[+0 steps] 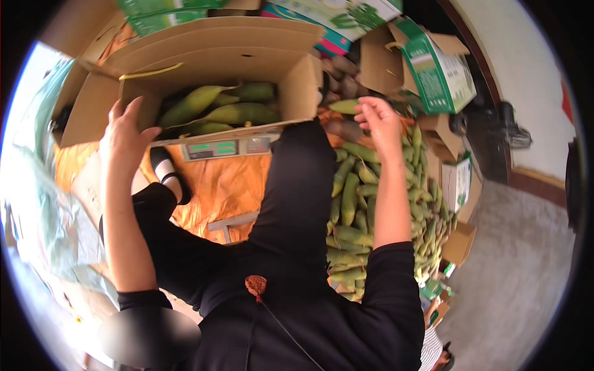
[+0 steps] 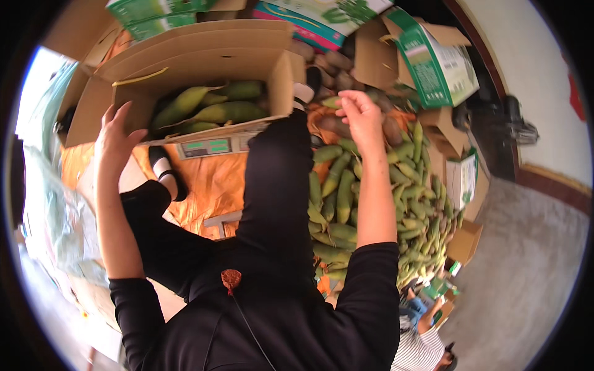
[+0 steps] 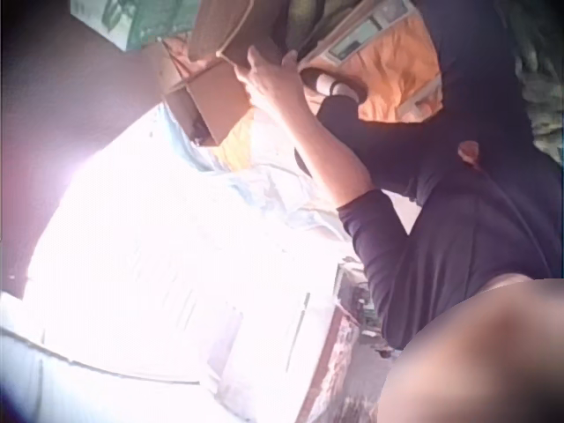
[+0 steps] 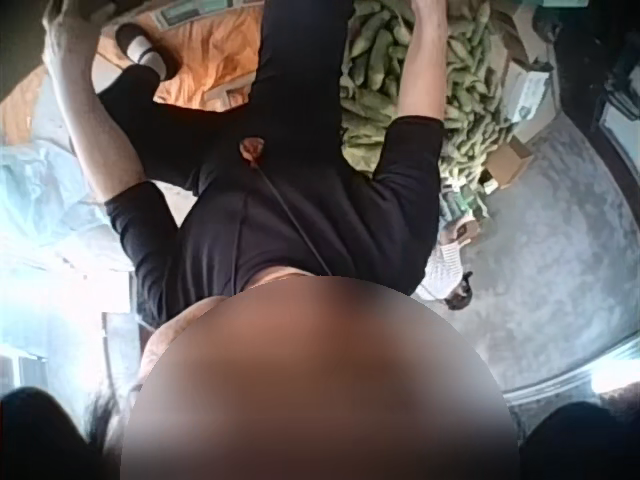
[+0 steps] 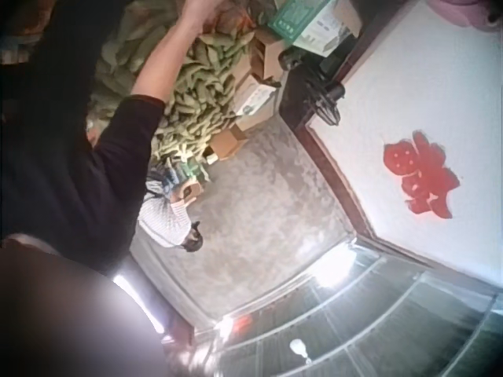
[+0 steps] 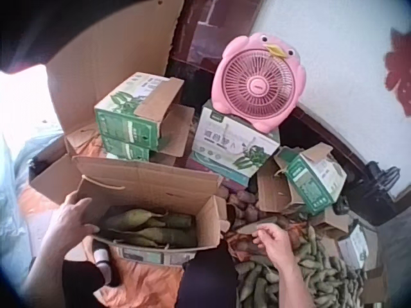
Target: Sorting and packing various vegetables into cardboard boxes and weighing them.
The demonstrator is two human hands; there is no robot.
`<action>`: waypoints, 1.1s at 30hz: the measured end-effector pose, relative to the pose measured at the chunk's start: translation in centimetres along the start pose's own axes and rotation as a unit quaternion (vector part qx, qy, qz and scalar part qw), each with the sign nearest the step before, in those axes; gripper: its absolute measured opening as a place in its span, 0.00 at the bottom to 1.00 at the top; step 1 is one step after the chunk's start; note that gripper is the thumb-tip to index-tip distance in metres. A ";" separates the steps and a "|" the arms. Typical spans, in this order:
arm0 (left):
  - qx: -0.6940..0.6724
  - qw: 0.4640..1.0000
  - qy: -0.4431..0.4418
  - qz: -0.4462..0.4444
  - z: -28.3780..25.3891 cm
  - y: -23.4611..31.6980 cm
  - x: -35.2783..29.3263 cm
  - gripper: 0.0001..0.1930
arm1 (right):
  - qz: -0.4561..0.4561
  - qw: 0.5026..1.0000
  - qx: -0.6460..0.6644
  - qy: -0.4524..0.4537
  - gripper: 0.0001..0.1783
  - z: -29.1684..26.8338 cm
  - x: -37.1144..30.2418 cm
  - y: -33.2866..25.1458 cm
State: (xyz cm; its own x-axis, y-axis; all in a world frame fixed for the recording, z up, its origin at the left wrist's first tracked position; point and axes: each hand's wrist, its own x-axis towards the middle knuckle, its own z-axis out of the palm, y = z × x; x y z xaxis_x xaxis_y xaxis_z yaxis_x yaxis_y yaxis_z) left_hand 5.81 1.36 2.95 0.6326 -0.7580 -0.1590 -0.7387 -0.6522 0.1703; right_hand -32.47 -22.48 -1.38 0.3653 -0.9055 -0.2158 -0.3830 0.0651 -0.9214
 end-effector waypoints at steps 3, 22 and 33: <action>-0.003 1.000 0.008 0.018 0.4 -0.1 0.2 0.33 | 0.062 0.993 -0.065 0.077 0.09 -2.5 -3.1 8.0; -0.020 0.998 0.055 0.005 0.9 -0.4 1.0 0.31 | 0.222 0.850 -0.450 0.161 0.26 -7.3 -8.0 24.2; 0.008 0.996 0.073 -0.059 1.3 0.2 1.1 0.33 | 0.321 0.795 -0.514 -0.004 0.18 -7.1 -6.2 24.3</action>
State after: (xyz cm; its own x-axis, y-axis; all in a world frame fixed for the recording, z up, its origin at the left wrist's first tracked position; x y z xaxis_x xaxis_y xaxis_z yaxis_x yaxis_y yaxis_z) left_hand 6.08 0.41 1.51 0.7415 -0.6702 -0.0328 -0.6601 -0.7373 0.1438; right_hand -50.12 -18.24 -20.13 -0.1816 -0.8212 -0.5409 -0.9827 0.1319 0.1297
